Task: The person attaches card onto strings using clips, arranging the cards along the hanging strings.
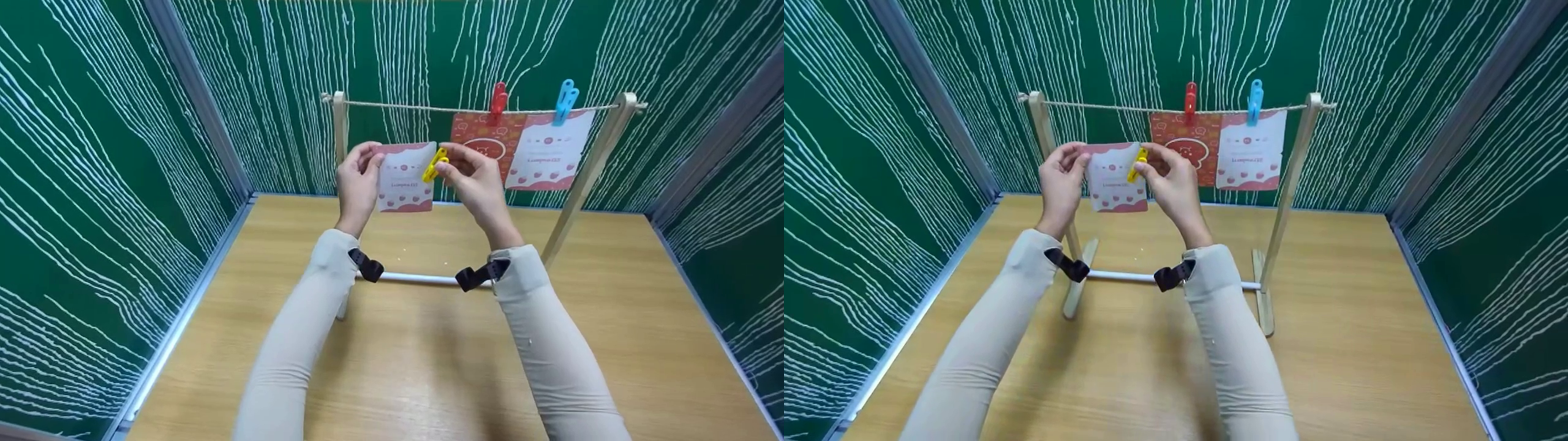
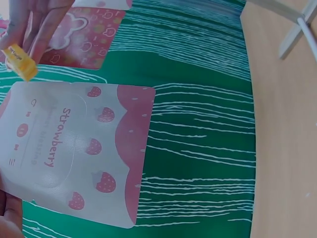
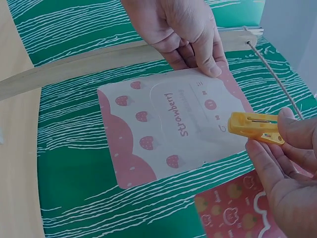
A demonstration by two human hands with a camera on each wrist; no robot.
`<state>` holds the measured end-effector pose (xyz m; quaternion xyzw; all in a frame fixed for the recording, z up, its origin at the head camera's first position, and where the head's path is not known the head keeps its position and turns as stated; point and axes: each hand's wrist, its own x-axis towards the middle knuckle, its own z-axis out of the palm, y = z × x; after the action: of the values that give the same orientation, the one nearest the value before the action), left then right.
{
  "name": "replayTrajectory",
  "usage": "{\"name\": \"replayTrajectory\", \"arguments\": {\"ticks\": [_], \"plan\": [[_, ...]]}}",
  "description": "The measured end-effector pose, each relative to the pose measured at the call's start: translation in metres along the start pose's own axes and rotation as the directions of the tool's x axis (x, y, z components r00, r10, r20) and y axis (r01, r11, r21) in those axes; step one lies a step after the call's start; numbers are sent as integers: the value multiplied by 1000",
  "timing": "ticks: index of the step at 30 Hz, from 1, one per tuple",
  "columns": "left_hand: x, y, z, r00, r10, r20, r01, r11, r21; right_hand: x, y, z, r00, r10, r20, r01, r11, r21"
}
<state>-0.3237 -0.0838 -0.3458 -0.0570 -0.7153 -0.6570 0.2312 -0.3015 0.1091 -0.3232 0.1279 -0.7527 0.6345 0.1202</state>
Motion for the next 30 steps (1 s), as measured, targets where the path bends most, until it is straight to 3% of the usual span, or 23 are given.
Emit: {"name": "replayTrajectory", "arguments": {"ticks": [7,14,30], "plan": [[6,8,3,1000,-12,9,12,1000,18,6,-15,-1,999,-33,-26,33,999,-1],[11,16,3,999,44,5,-44,997,56,12,-31,-4,995,-81,-52,83,996,27],[17,30,6,997,78,0,-78,994,73,25,-58,-1,974,-160,-157,175,981,87]]}}
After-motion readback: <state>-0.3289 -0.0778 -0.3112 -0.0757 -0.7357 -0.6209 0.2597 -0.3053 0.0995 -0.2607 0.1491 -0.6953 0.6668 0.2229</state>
